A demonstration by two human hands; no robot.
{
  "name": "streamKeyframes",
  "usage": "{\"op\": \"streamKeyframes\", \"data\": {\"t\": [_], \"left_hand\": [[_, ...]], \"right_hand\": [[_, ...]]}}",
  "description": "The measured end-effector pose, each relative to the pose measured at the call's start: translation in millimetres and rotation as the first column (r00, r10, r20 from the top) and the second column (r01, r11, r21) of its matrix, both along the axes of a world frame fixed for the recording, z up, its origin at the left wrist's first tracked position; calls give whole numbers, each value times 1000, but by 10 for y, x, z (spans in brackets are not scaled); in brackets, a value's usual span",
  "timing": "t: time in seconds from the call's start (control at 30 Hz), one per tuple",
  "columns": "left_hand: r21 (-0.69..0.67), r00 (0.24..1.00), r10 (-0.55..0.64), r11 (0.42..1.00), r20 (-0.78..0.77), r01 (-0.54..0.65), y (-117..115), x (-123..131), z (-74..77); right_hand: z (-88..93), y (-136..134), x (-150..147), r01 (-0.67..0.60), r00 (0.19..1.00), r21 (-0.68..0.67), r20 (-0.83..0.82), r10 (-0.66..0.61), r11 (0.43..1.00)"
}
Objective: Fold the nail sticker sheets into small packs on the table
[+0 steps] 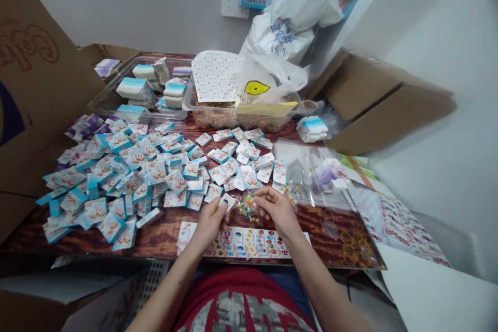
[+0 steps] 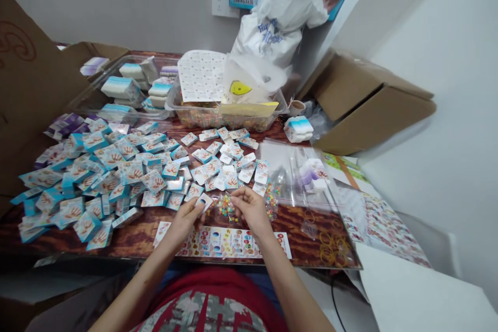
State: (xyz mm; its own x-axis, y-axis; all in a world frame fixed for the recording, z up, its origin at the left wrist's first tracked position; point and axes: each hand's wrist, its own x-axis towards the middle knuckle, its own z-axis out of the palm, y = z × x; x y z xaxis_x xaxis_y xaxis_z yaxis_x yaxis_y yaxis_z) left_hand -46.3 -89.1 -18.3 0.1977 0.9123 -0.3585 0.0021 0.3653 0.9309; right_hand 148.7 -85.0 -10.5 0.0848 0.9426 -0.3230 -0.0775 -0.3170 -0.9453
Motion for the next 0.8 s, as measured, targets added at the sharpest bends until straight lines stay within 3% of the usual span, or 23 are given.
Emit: {"op": "streamKeyframes", "data": {"t": [0.17, 0.4, 0.47, 0.57, 0.67, 0.8], "left_hand": [[30, 1000, 12, 999, -7, -12, -1, 169, -17], [77, 1000, 2, 997, 25, -4, -65, 445, 83], [95, 999, -14, 995, 32, 11, -63, 457, 83], [79, 998, -38, 996, 54, 33, -55, 437, 57], [49, 995, -62, 997, 80, 58, -57, 406, 34], [46, 988, -118, 992, 98, 114, -82, 364, 29]], "right_hand": [[4, -37, -91, 37, 999, 34, -12, -36, 999], [94, -176, -398, 76, 948, 349, 266, -176, 934], [87, -205, -414, 103, 962, 319, 208, -176, 942], [51, -210, -360, 166, 984, 170, 30, -174, 971], [39, -197, -290, 157, 988, 62, -19, -156, 986], [71, -198, -273, 70, 993, 160, 81, -84, 985]]}}
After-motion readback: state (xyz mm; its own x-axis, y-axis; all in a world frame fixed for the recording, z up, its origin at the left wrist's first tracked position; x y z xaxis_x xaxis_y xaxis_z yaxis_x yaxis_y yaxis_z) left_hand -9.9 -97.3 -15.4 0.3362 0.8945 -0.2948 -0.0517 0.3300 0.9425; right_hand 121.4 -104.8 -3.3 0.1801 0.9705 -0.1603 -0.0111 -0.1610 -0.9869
